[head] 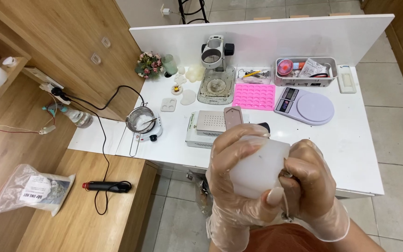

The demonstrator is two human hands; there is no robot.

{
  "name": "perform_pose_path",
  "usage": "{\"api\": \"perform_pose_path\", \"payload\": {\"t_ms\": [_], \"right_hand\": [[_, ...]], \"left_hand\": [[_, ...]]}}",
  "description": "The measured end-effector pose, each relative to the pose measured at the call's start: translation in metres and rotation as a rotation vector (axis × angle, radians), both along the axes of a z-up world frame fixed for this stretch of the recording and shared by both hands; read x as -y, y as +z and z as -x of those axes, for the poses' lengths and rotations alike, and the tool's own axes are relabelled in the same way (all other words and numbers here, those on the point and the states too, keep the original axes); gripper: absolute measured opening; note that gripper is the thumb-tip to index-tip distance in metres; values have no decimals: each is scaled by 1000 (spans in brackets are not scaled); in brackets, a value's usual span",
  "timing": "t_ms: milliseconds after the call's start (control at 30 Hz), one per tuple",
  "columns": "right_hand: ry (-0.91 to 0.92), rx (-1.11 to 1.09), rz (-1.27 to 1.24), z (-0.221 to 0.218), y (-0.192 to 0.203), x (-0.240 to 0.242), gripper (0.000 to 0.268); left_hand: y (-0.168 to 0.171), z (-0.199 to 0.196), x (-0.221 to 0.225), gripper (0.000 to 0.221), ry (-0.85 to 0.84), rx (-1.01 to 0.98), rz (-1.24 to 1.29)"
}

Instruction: Cleaning and preparing a silicone candle mold using a small tool to remove wax residue.

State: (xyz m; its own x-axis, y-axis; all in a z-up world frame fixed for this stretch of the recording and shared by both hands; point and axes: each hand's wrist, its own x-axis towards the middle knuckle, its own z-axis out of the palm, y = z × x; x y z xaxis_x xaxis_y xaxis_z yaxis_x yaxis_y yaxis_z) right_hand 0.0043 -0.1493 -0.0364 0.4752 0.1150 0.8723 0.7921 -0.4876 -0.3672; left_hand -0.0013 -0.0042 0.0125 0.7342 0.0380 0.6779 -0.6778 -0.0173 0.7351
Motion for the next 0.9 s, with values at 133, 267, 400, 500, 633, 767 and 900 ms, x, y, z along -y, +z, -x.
{"api": "perform_pose_path", "payload": {"t_ms": [133,267,400,500,633,767,900], "right_hand": [[24,-32,-20,5,16,-6,15],[-19,-52,-22,6,13,-7,15],[-87,-74,70,7,32,-10,15],[-167,-291,168,11,65,-15,13],[-253,-406,202,23,101,-20,19],[-314,-546,63,32,106,-22,41],[-296,-535,76,41,107,-21,37]], "left_hand": [[-2,-1,1,60,-50,-10,104],[-2,-3,-1,58,-29,3,55],[-10,-9,2,59,-71,-26,142],[-21,-17,1,57,-52,-102,289],[-5,-17,-5,58,-152,-327,378],[9,-10,2,56,-258,-463,469],[12,-4,6,47,-132,-449,452]]}}
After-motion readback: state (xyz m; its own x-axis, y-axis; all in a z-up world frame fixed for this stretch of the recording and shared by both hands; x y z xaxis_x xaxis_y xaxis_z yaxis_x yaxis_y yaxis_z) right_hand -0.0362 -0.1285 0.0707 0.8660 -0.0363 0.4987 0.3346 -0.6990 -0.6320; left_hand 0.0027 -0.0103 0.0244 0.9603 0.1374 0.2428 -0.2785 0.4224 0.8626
